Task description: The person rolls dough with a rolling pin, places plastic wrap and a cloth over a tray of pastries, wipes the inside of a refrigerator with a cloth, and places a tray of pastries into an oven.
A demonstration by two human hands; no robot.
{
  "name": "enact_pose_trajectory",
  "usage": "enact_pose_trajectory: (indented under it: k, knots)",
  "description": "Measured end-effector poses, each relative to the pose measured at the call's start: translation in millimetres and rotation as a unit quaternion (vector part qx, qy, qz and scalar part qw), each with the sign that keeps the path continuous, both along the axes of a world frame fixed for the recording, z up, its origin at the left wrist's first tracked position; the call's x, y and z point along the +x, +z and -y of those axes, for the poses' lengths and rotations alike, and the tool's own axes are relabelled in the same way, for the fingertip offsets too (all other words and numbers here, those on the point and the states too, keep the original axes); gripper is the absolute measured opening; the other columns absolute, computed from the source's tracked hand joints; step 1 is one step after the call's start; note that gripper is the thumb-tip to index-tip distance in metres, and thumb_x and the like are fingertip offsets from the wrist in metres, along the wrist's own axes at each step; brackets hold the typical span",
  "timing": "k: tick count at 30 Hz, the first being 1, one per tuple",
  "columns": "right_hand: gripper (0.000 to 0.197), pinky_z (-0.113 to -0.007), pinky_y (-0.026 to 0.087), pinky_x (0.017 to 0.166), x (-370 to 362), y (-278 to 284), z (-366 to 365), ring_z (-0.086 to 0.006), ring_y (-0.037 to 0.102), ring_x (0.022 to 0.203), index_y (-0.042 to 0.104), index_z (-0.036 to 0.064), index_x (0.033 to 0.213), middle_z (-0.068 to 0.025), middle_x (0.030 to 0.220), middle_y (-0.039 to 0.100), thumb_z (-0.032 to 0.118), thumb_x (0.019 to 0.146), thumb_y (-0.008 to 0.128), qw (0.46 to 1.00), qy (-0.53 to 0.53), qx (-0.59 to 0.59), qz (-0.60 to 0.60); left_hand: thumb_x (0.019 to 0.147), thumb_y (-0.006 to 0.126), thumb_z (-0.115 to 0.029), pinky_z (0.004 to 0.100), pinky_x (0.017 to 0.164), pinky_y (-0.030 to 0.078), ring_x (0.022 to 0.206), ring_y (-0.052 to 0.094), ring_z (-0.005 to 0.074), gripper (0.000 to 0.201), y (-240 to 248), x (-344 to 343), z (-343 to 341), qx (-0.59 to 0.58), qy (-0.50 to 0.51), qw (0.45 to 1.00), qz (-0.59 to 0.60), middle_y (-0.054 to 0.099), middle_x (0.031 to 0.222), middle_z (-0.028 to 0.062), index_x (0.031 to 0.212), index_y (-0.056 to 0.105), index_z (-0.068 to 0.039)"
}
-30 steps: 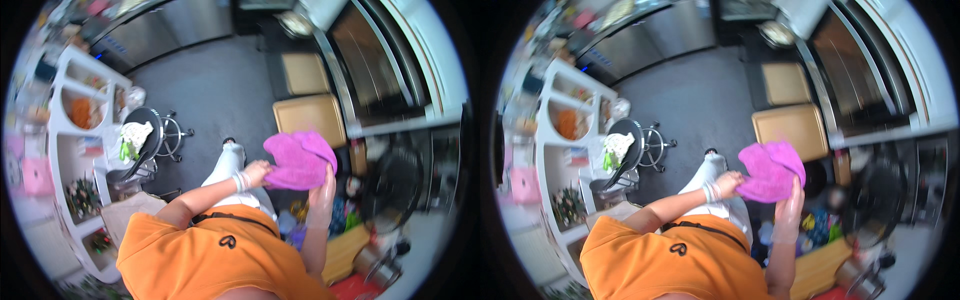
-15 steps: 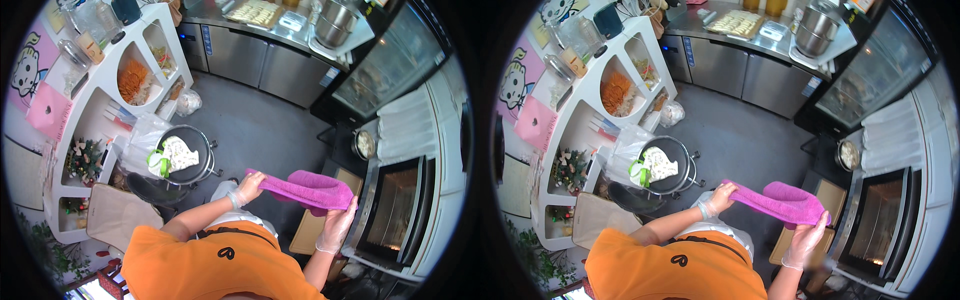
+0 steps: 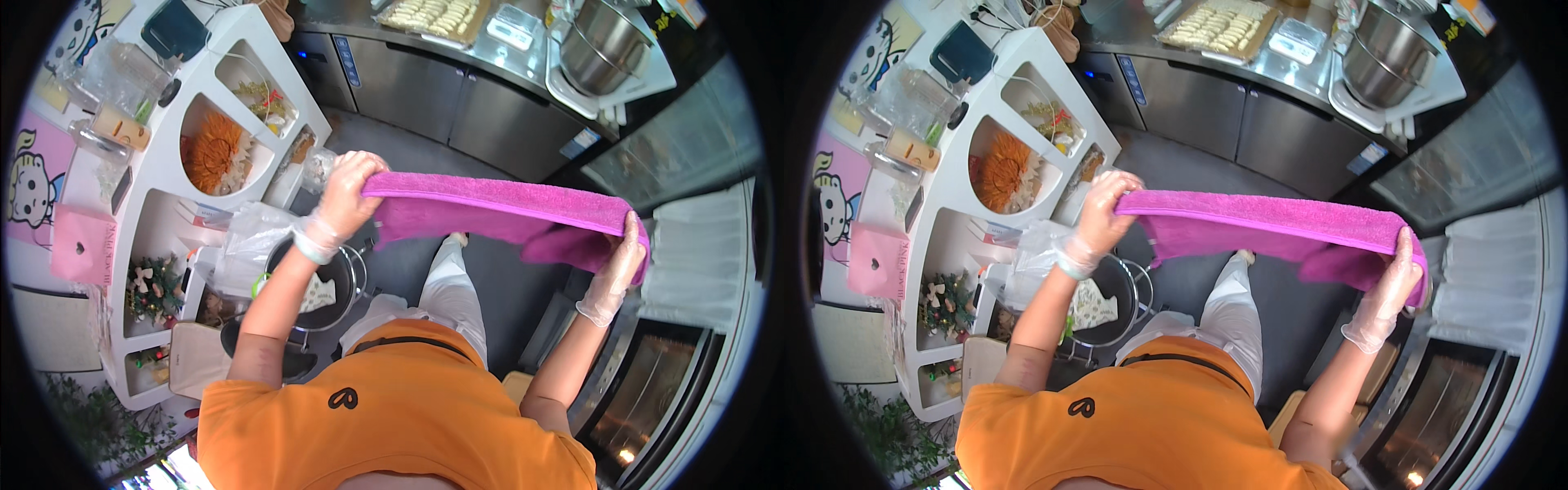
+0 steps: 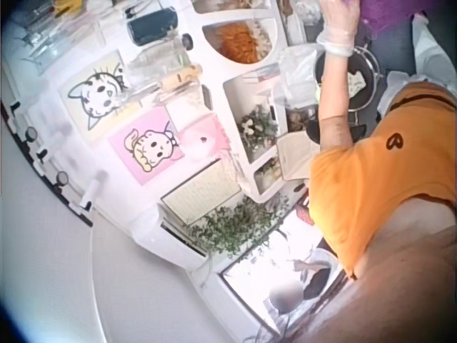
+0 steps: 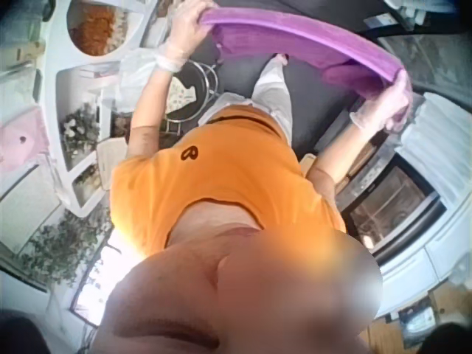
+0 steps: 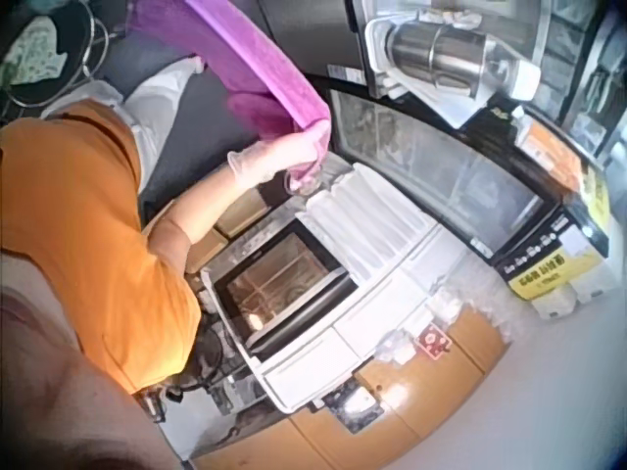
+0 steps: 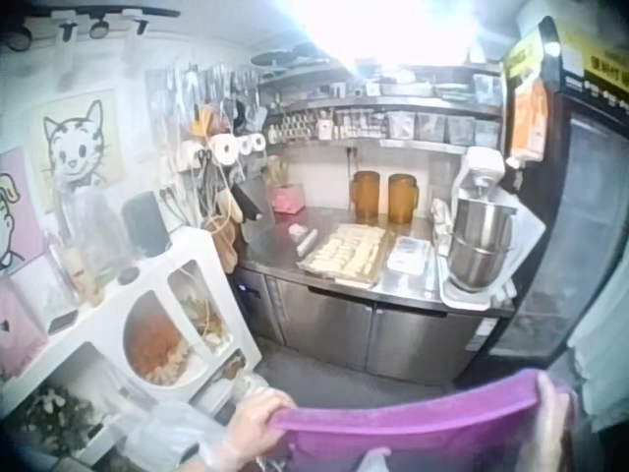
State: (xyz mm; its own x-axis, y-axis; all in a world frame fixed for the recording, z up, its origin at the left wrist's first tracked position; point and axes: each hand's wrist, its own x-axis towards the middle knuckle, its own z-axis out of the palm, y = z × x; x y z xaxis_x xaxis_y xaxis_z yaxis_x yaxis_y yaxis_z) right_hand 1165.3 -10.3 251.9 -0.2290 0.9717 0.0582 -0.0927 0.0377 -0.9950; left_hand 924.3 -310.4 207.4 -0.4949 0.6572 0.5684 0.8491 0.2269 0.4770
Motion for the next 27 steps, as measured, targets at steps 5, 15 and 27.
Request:
enact_pose_trajectory:
  k: [5,15,27]
  knots:
    - [0.029,-0.026,0.041,0.060,-100.6,32.7,-57.5,-0.0099,0.052,0.063,0.062,-0.0019,0.081,-0.0033,0.073,0.060,0.024,0.089,0.055,0.997,0.027,0.067,0.015,0.065,0.064,-0.005,0.0349,0.072,0.041,0.073,0.055,0.0299,0.016,70.4,-81.3,-31.0,-0.095,0.043,0.995,-0.006,0.059,0.076,0.0110,0.079,0.058,-0.002]
    - [0.033,-0.026,0.047,0.062,-336.5,70.2,-136.2,-0.0133,0.059,0.068,0.061,-0.0030,0.094,-0.0067,0.083,0.062,0.029,0.091,0.052,0.989,0.022,0.054,-0.136,0.074,0.066,-0.003,0.0258,0.065,0.045,0.071,0.057,0.0106,0.014,105.0,-223.4,-118.0,-0.129,0.098,0.935,0.317,0.060,0.076,0.0068,0.086,0.061,0.002]
    - [0.044,-0.031,0.044,0.054,-604.9,129.8,-292.7,-0.0178,0.052,0.056,0.063,-0.0076,0.085,-0.0119,0.071,0.061,0.034,0.090,0.050,0.950,-0.056,0.306,-0.007,0.088,0.060,-0.020,0.0222,0.069,0.045,0.076,0.053,0.0051,0.026,89.7,-420.3,-267.4,-0.032,-0.186,0.774,0.605,0.062,0.083,0.0010,0.098,0.061,0.003]
